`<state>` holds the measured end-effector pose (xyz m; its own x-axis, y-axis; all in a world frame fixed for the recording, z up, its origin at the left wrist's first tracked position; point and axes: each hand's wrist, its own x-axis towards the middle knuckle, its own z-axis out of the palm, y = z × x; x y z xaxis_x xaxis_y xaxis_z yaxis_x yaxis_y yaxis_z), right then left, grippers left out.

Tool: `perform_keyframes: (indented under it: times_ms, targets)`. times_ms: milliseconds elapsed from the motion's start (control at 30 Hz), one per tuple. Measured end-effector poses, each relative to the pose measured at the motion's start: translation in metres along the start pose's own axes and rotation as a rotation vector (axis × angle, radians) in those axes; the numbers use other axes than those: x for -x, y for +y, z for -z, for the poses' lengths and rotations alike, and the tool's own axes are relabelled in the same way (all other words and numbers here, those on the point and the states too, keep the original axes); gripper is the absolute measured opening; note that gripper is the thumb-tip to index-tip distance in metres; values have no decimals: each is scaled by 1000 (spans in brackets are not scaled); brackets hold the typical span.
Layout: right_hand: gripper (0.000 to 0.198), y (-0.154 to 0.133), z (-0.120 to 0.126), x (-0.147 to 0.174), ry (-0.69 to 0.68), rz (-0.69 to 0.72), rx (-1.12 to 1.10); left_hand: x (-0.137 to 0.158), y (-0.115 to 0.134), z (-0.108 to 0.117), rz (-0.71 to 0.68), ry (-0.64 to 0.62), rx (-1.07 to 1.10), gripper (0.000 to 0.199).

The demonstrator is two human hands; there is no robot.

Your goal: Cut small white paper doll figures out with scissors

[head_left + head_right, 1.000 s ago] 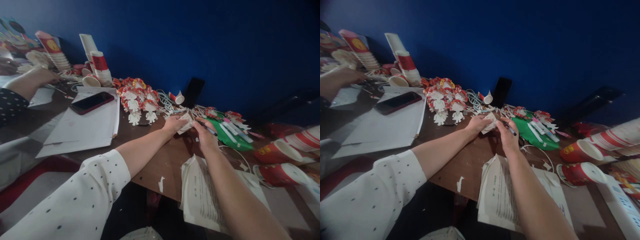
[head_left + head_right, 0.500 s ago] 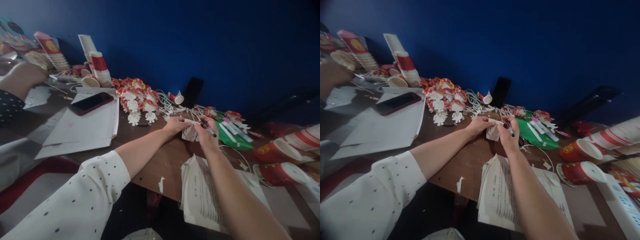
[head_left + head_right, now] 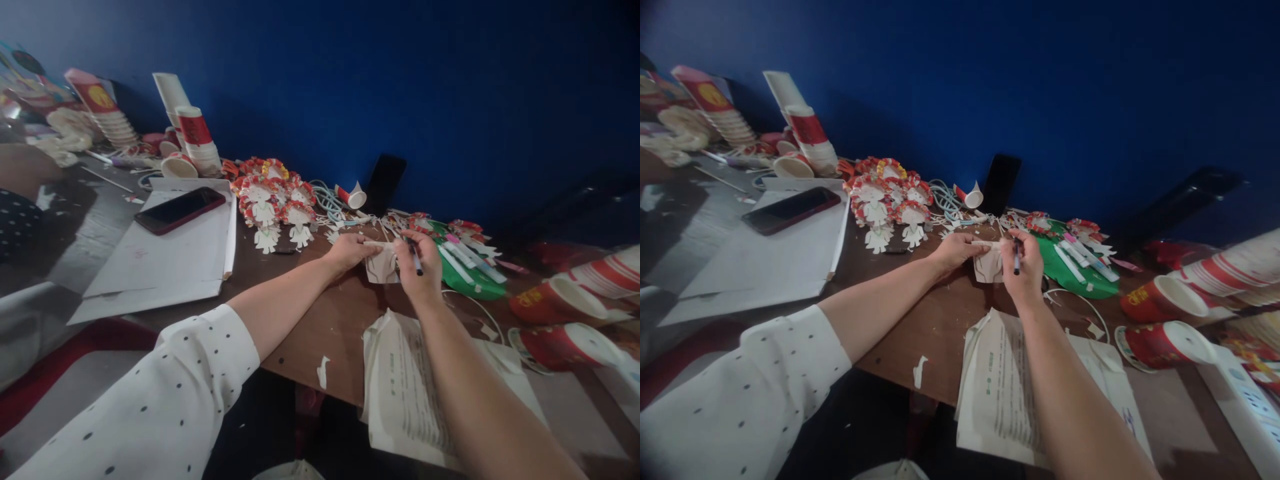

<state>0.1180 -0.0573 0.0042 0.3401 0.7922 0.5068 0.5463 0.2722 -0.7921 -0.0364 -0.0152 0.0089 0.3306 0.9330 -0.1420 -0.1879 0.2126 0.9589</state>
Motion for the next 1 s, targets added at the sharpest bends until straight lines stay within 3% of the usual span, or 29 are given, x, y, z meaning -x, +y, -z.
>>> perform_keyframes:
  times_ms: [133, 300, 600, 1000]
  targets:
    - [45, -5, 3, 3, 172, 151, 89, -3, -2, -1, 41, 39, 119, 13]
    - [40, -19, 5, 12, 141, 389, 233, -1, -3, 1, 40, -1, 183, 7]
    - [23, -24, -2, 18, 131, 342, 220, -5, -4, 2, 25, 40, 166, 7]
    - [24, -25, -2, 18, 141, 313, 203, -7, -6, 4, 25, 13, 139, 17]
